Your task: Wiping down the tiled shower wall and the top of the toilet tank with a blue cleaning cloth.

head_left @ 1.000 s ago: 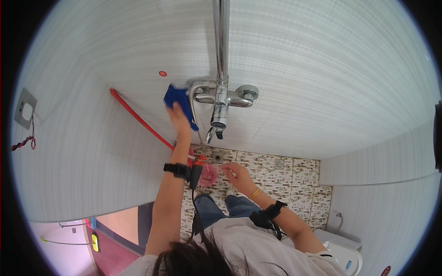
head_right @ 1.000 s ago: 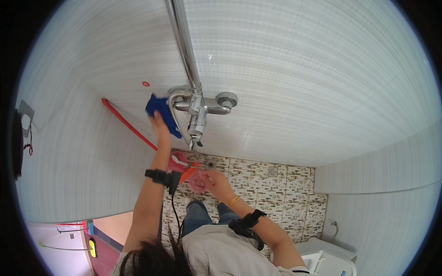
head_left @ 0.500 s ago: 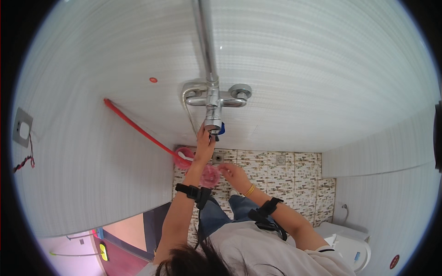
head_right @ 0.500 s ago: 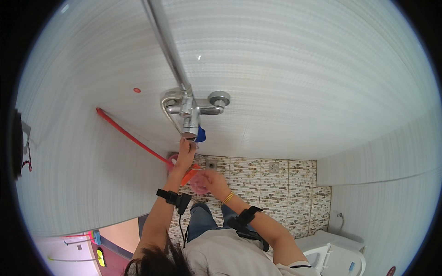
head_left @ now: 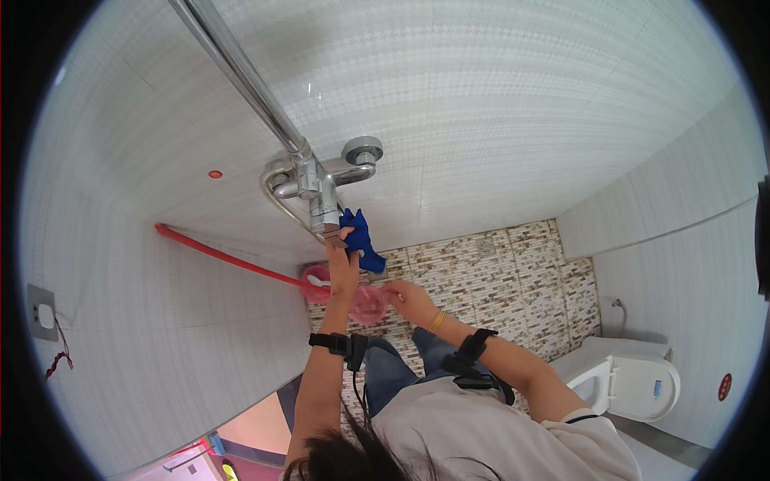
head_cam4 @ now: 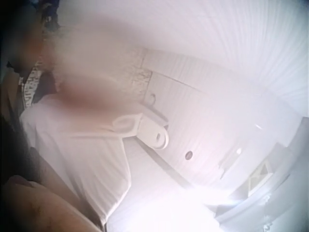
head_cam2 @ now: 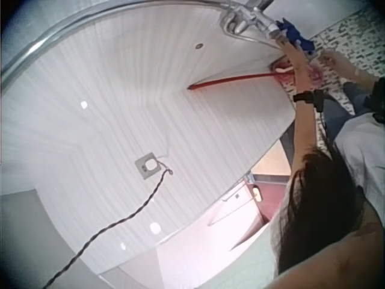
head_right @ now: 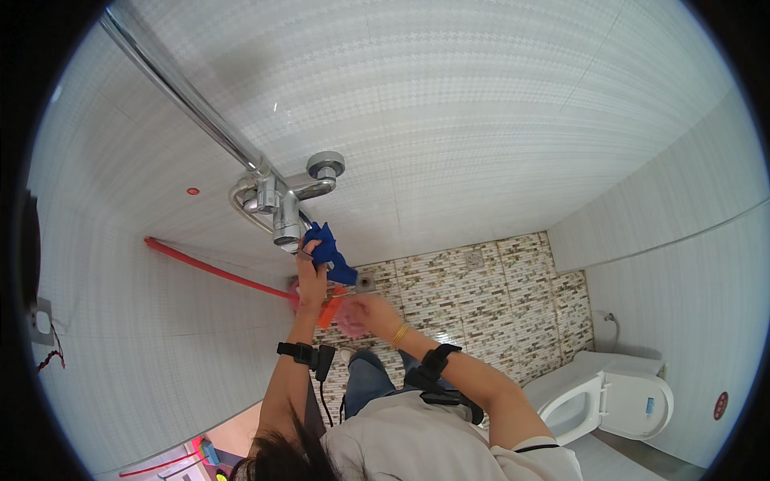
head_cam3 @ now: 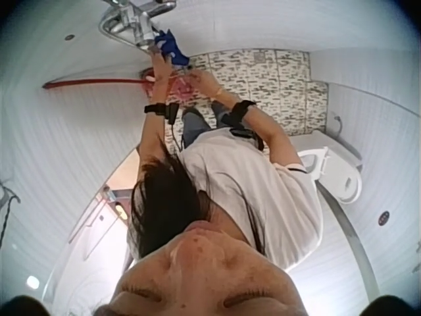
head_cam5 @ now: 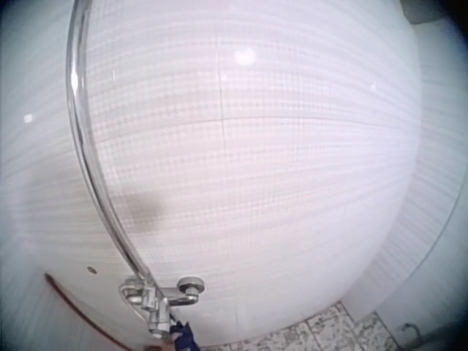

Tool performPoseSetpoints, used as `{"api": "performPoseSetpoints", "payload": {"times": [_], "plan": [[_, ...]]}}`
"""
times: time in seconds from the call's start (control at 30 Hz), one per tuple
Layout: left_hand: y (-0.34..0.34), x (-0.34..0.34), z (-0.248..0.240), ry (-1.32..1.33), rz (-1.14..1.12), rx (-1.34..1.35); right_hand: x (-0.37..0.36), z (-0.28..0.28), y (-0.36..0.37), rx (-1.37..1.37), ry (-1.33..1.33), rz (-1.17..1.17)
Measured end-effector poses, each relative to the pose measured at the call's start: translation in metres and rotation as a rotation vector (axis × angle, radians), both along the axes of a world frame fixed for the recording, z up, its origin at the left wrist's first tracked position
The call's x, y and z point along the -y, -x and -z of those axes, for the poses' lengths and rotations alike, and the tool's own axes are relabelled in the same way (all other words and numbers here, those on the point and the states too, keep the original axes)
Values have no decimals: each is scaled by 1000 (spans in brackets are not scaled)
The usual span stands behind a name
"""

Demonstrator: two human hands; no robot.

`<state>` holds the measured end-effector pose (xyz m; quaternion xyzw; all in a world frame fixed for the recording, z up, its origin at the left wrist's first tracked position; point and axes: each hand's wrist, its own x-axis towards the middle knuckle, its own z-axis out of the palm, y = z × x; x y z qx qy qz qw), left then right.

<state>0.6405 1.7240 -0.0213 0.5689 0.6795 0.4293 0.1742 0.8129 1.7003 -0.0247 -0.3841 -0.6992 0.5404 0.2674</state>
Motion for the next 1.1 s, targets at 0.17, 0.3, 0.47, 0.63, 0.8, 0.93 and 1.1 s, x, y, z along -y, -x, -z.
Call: {"api": "performPoseSetpoints", "payload": {"times": [0.17, 0.3, 0.47, 0.63, 0.8, 0.93, 1.1], "plan": [[31, 5, 23, 91, -77, 271, -7, -8, -2, 30, 69, 17], [54, -1, 13, 107, -44, -55, -9, -2, -9, 21, -17, 37], [74, -3, -3, 15, -12, -215, 1, 1, -17, 75, 73, 20], [67, -5, -1, 21, -112, -209, 6, 16, -18, 92, 7, -12], [64, -3, 6, 157, -277, -13, 9, 27, -13, 117, -2, -66], [45, 4, 10, 254, -283, 266, 12, 26, -12, 121, 2, -83], [5, 2, 21, 129, -317, 440, 18, 34, -16, 173, -22, -95]]}}
